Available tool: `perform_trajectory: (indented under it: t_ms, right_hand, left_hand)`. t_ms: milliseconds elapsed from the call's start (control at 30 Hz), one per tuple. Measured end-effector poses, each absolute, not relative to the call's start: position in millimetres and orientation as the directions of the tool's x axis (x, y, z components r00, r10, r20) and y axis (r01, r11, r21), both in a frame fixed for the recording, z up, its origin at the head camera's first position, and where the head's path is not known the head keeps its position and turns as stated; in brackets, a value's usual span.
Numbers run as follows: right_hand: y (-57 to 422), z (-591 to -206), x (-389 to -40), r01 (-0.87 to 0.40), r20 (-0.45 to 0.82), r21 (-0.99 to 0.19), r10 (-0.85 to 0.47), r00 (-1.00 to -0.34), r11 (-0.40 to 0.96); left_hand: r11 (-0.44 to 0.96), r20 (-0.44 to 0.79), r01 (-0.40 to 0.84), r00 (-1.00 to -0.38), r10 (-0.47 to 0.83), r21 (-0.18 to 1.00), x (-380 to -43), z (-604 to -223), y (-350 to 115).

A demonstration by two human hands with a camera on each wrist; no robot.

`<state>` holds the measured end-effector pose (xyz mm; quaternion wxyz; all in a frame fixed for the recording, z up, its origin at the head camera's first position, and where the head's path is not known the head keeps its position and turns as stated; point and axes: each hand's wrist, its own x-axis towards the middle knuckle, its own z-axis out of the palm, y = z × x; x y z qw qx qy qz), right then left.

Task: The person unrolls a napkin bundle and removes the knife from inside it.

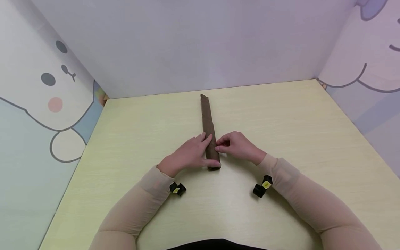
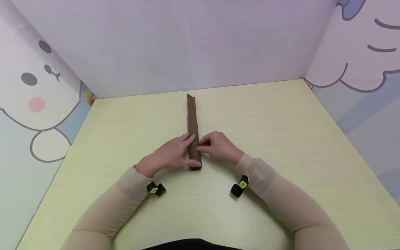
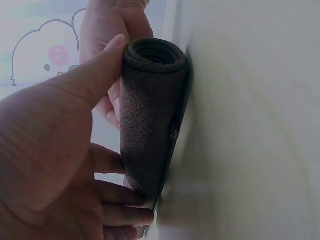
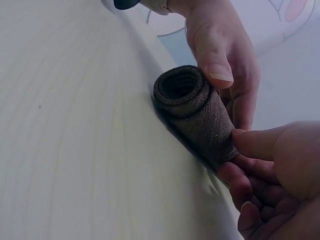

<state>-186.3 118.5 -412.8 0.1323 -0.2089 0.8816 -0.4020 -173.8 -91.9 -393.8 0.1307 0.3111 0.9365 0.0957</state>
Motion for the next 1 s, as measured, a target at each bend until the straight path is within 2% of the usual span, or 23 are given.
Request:
perform_trajectory:
  t_ms: [500, 800, 1000]
  right_hand:
    - [120.4, -414.6, -187.4, -0.227, -0.088, -0.838, -0.535, -0.84, 0.495]
    - [118.3, -409.6, -185.2, -0.205, -0.114, -0.829, -0.516, -0.849, 0.52]
    - [117.7, -407.1, -185.2, -0.237, -0.091, -0.804, -0.507, -0.857, 0.546]
  left_hand:
    - [0.782, -0.194, 0.556, -0.765, 0.614, 0.281, -173.6, -391.4, -92.4]
    - [0.779, -0.18, 0.56, -0.767, 0.616, 0.282, -171.6, -390.6, -91.8]
    - [0.77, -0.161, 0.579, -0.761, 0.628, 0.266, -171.2, -391.0, -92.7]
